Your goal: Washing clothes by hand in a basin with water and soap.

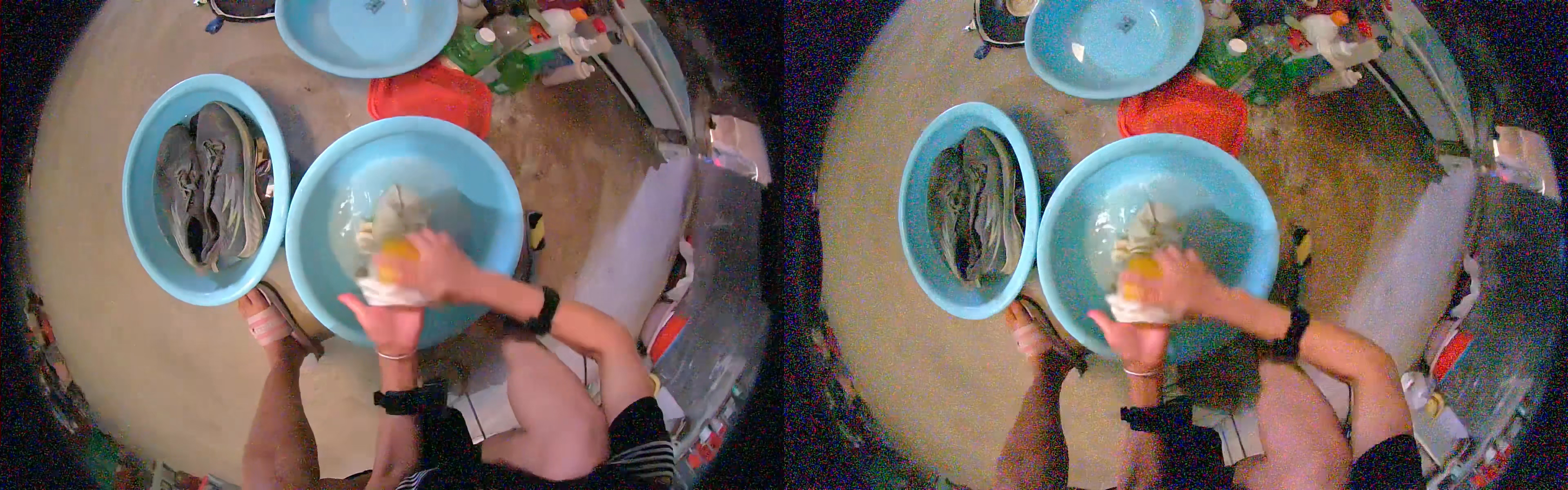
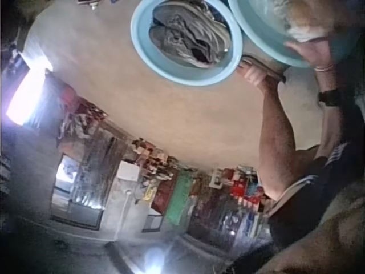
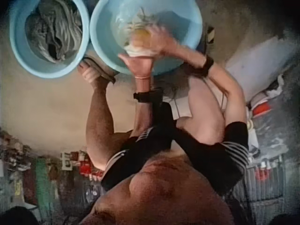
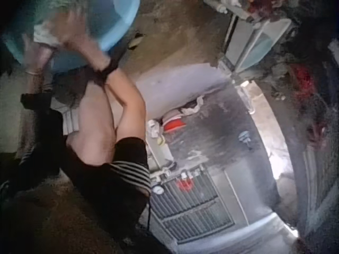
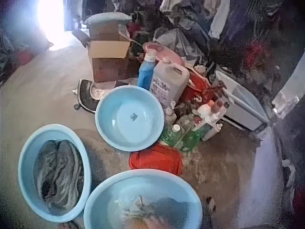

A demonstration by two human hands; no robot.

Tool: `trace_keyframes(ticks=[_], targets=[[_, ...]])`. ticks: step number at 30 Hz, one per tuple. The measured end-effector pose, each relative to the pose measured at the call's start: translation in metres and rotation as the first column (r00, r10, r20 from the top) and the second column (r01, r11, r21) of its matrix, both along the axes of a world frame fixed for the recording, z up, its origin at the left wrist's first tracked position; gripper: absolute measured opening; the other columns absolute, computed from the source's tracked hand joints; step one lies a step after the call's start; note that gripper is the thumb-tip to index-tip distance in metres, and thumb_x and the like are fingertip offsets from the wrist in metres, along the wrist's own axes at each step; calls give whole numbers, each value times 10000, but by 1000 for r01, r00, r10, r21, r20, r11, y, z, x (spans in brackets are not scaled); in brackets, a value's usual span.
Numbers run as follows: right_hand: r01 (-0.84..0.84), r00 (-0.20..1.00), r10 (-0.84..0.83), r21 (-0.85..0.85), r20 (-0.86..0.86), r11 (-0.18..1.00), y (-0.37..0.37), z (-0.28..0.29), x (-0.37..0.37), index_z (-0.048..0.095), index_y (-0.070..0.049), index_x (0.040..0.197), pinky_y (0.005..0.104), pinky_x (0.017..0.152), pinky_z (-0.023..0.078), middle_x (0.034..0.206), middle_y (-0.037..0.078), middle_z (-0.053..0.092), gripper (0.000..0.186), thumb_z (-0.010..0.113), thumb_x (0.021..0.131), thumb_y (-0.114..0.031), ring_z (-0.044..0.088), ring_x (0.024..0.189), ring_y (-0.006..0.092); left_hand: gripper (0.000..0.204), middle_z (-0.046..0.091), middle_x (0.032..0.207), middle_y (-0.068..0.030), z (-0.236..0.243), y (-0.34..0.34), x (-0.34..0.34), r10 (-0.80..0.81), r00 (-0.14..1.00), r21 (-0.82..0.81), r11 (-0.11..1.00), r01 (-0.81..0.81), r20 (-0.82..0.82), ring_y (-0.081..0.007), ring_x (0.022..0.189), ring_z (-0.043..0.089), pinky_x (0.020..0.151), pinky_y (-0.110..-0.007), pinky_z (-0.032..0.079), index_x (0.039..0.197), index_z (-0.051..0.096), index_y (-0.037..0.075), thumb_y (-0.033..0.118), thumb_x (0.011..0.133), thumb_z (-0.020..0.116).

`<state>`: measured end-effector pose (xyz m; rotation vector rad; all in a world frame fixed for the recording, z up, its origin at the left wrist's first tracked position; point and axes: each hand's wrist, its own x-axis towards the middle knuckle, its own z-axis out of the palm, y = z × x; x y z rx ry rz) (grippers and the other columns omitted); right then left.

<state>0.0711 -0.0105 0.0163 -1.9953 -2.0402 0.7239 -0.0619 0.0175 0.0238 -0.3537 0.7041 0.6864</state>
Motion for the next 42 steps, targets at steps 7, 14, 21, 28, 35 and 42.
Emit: trace_keyframes(ticks=[7,14,21,28,35,42], targets=[[-116,993,114,88,28,989,28,-23,24,541,-242,1210,451,674,432,1022,121,544,410,521,819,-364,527,855,304,836,350,1391,-120,-2,-18,16,157,905,-62,988,-144,396,-290,1283,326,1060,-480,234,1358,325,94,718,821,179],[-42,990,67,195,-123,980,7,23,-20,543,-284,1200,472,683,424,1025,146,533,465,548,776,-476,510,903,317,804,384,1367,-97,7,-10,6,30,987,8,1000,-29,-156,-279,1250,367,1048,-468,265,1342,349,123,718,807,281],[98,986,-124,-209,-116,973,12,9,-14,531,-208,1212,457,792,414,1012,223,517,396,457,864,-381,499,950,373,755,438,1302,-57,1,-23,12,-77,986,8,997,79,-148,-242,1209,412,1015,-423,334,1327,345,141,691,809,332],[128,734,-549,-712,-400,690,18,-32,17,573,-60,1124,427,779,454,1072,232,554,428,423,906,-396,569,897,392,421,541,1122,-71,-48,-39,-17,-185,876,-21,980,196,-445,-210,989,554,842,-360,466,1221,430,62,222,852,553],[487,829,-557,-415,-58,768,38,-50,14,467,-39,1189,465,807,447,1119,203,561,463,564,822,-305,568,950,384,414,555,1003,-59,-48,-47,-7,-215,795,21,961,275,-567,-193,882,569,759,-333,488,1147,462,40,83,760,602],[566,416,-655,-385,-631,729,44,-43,19,597,31,913,266,700,456,827,36,621,189,539,773,-84,543,789,90,401,563,1067,-78,-51,-34,-23,-208,854,-120,978,171,-476,-212,956,577,788,-355,493,1181,457,67,205,825,580]])
